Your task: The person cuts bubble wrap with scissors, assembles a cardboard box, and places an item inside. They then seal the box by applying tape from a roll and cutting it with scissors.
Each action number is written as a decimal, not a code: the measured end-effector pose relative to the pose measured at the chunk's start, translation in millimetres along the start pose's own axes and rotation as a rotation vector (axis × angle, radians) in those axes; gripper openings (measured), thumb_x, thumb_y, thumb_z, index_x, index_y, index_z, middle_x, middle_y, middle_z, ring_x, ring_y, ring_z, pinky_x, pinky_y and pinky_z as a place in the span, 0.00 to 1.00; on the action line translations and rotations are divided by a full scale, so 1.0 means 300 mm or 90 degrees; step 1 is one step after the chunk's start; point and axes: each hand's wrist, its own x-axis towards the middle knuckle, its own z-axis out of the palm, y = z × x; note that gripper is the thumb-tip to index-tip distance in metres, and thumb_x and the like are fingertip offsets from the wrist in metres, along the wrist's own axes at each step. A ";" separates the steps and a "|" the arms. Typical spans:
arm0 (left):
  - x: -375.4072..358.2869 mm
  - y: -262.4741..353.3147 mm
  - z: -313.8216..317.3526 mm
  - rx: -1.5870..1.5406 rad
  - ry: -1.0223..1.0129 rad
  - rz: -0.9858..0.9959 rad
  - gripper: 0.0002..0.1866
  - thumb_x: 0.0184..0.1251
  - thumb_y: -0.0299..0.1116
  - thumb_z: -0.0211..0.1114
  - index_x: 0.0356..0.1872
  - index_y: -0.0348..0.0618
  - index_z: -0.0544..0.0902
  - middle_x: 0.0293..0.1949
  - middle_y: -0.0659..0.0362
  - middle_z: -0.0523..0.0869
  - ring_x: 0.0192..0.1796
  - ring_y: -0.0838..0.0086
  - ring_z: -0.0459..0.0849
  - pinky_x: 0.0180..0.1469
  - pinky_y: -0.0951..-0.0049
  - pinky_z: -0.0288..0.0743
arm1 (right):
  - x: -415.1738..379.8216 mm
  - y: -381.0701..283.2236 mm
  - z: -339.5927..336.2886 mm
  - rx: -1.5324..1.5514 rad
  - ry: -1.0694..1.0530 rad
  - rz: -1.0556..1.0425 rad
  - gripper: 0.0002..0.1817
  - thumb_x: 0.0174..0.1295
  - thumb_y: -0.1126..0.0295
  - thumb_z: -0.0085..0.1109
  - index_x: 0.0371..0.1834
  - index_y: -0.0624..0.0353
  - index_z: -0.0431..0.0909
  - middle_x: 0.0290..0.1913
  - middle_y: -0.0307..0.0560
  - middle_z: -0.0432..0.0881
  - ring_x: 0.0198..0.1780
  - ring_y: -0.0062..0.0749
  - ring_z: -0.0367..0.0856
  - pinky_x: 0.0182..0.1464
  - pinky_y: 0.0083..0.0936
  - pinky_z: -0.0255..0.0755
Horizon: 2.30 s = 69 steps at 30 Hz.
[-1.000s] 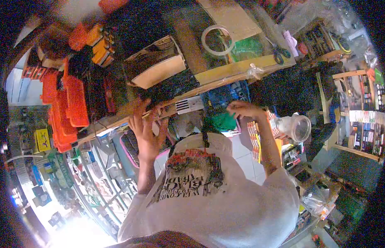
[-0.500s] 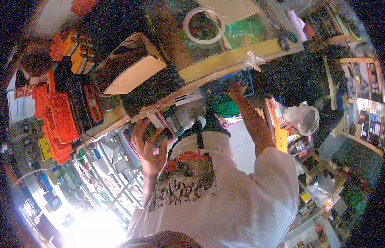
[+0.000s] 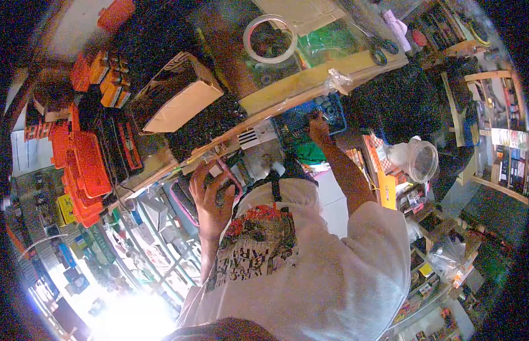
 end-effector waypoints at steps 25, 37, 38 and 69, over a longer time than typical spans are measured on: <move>0.237 -0.003 -0.229 0.066 0.294 0.125 0.27 0.58 0.33 0.75 0.60 0.47 0.82 0.67 0.49 0.75 0.67 0.50 0.72 0.67 0.51 0.65 | -0.338 -0.573 -1.292 0.718 -0.616 -0.614 0.14 0.68 0.65 0.66 0.27 0.60 0.76 0.32 0.37 0.76 0.37 0.22 0.74 0.40 0.27 0.69; 0.383 -0.061 -0.192 0.002 0.318 0.109 0.15 0.60 0.24 0.71 0.47 0.44 0.78 0.63 0.47 0.75 0.65 0.47 0.73 0.63 0.50 0.68 | -0.045 -1.094 -1.529 0.290 0.268 -0.685 0.16 0.65 0.60 0.66 0.30 0.61 0.77 0.31 0.50 0.75 0.38 0.50 0.80 0.40 0.41 0.72; 0.380 -0.067 -0.187 0.010 0.327 0.112 0.14 0.60 0.23 0.71 0.46 0.44 0.79 0.63 0.47 0.74 0.65 0.47 0.73 0.63 0.50 0.68 | -0.050 -1.099 -1.518 0.277 0.272 -0.668 0.16 0.64 0.60 0.67 0.29 0.61 0.76 0.32 0.50 0.75 0.38 0.50 0.80 0.41 0.43 0.72; 0.360 -0.079 -0.189 0.000 0.315 0.104 0.13 0.59 0.24 0.71 0.44 0.45 0.80 0.71 0.42 0.68 0.68 0.43 0.71 0.65 0.48 0.68 | -0.033 -1.025 -1.595 0.396 -0.093 -0.746 0.15 0.78 0.65 0.49 0.56 0.62 0.80 0.51 0.51 0.87 0.54 0.41 0.86 0.58 0.35 0.77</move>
